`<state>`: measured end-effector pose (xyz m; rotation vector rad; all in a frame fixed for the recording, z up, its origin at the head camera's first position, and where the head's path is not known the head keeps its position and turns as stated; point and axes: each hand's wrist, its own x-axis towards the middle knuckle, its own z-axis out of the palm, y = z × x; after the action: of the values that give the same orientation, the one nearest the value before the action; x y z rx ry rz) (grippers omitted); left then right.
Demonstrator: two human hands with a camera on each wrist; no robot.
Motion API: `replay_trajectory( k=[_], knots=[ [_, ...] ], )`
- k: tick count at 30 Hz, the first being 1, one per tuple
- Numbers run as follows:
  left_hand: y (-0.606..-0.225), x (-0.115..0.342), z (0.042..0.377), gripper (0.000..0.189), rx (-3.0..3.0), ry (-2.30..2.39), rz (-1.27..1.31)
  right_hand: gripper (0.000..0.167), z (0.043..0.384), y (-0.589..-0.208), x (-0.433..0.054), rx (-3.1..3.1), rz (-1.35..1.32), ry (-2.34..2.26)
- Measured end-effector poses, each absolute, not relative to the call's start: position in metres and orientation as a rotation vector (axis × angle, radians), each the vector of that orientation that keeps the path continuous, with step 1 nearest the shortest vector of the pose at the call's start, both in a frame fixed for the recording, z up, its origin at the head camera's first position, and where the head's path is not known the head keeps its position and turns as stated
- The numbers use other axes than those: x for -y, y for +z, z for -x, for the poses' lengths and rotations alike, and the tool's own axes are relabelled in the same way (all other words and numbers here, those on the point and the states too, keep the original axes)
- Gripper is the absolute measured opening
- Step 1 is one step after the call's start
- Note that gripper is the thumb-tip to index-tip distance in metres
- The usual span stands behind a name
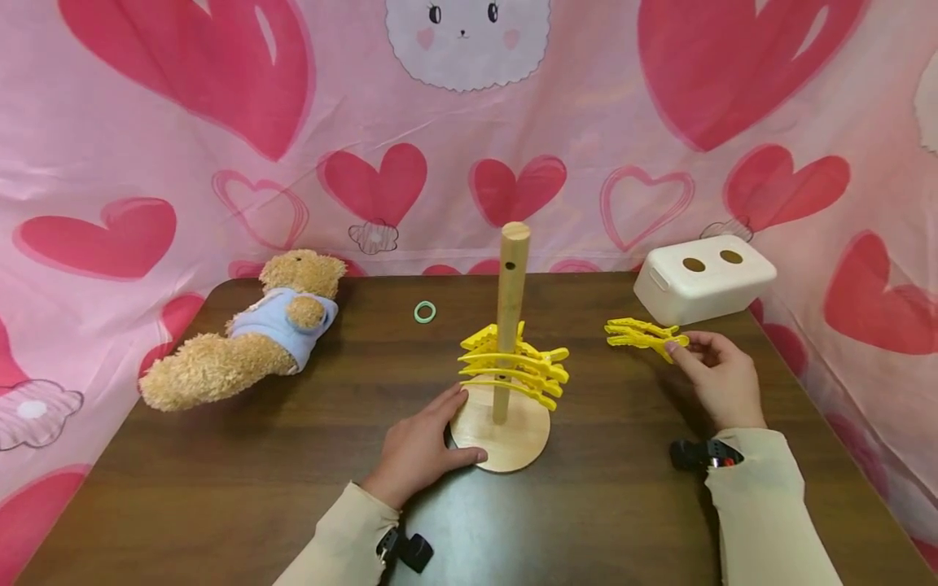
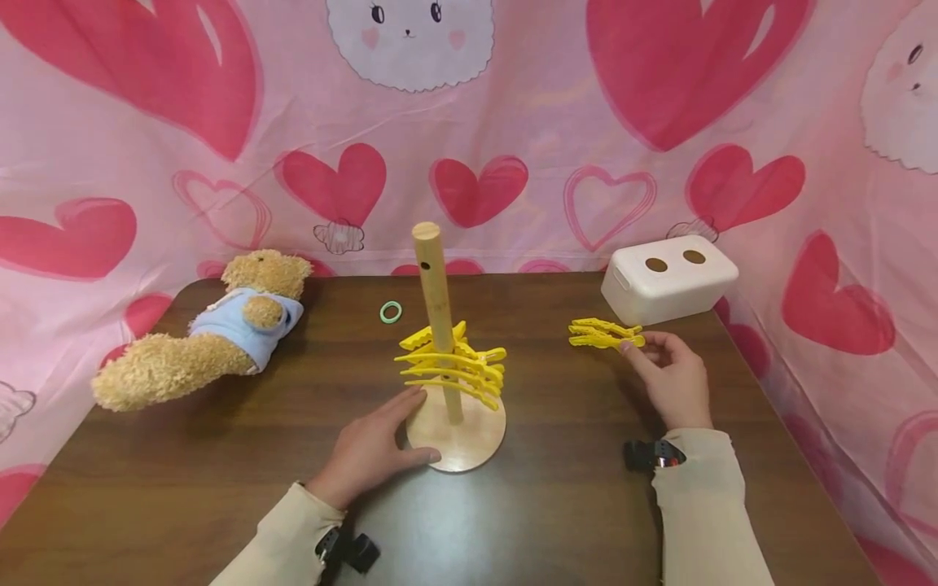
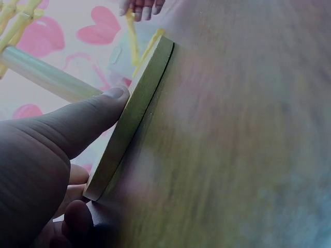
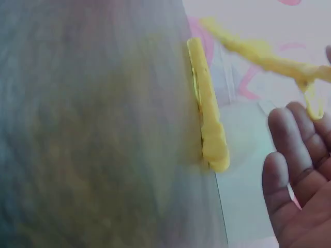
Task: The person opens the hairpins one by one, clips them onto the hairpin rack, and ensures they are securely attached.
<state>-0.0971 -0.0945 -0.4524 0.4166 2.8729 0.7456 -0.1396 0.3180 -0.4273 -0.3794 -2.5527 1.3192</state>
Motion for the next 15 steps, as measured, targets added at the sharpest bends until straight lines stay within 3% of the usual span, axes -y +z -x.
replay_trajectory(
  k=[15],
  knots=[
    [-0.45, 0.092, 0.097, 0.094, -2.889, 0.752, -0.425, 0.04, 0.135, -0.412, -0.294, 2.367, 0.246, 1.34]
  ],
)
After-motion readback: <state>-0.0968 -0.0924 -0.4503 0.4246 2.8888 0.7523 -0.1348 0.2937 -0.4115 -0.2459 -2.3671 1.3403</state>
